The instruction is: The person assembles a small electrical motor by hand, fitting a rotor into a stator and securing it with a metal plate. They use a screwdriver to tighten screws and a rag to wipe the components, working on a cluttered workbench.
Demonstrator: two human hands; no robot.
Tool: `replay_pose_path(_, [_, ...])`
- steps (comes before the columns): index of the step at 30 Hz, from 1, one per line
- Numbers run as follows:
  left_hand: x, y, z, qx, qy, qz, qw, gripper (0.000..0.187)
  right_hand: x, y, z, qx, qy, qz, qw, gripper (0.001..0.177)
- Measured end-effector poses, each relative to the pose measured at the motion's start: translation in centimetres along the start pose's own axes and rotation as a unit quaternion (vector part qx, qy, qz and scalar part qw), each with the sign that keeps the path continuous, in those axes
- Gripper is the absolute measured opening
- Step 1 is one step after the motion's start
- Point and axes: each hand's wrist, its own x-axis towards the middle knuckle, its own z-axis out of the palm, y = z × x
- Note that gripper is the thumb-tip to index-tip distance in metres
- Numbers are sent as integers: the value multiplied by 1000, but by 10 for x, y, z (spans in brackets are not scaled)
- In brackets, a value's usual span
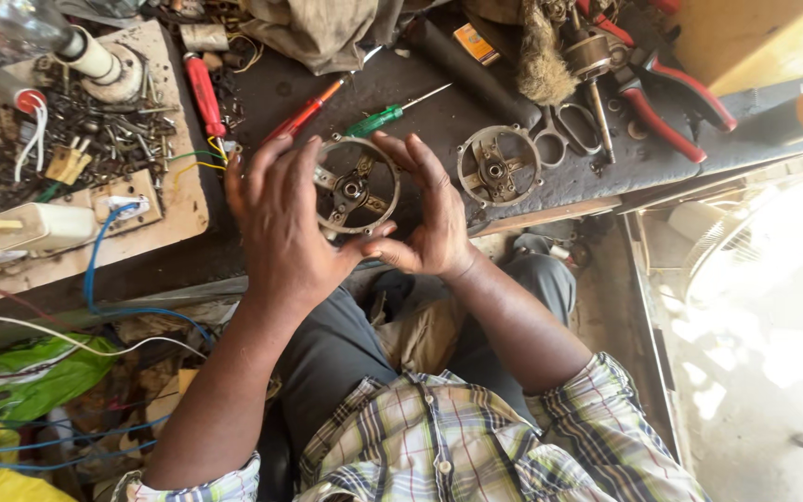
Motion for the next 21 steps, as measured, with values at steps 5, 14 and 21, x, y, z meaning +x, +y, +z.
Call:
replay_pose_path(5, [-11,1,-1,-16,32,-10,999,103,-1,5,3,30,7,-42,999,104])
replay_pose_path(14, [-41,15,5,-94,41,18,995,109,-73,-26,-60,-117,172,-18,978,62])
replay_pose_path(21, [-15,37,43,-195,34,68,978,118,-115,-45,-102,-225,131,150,954,56])
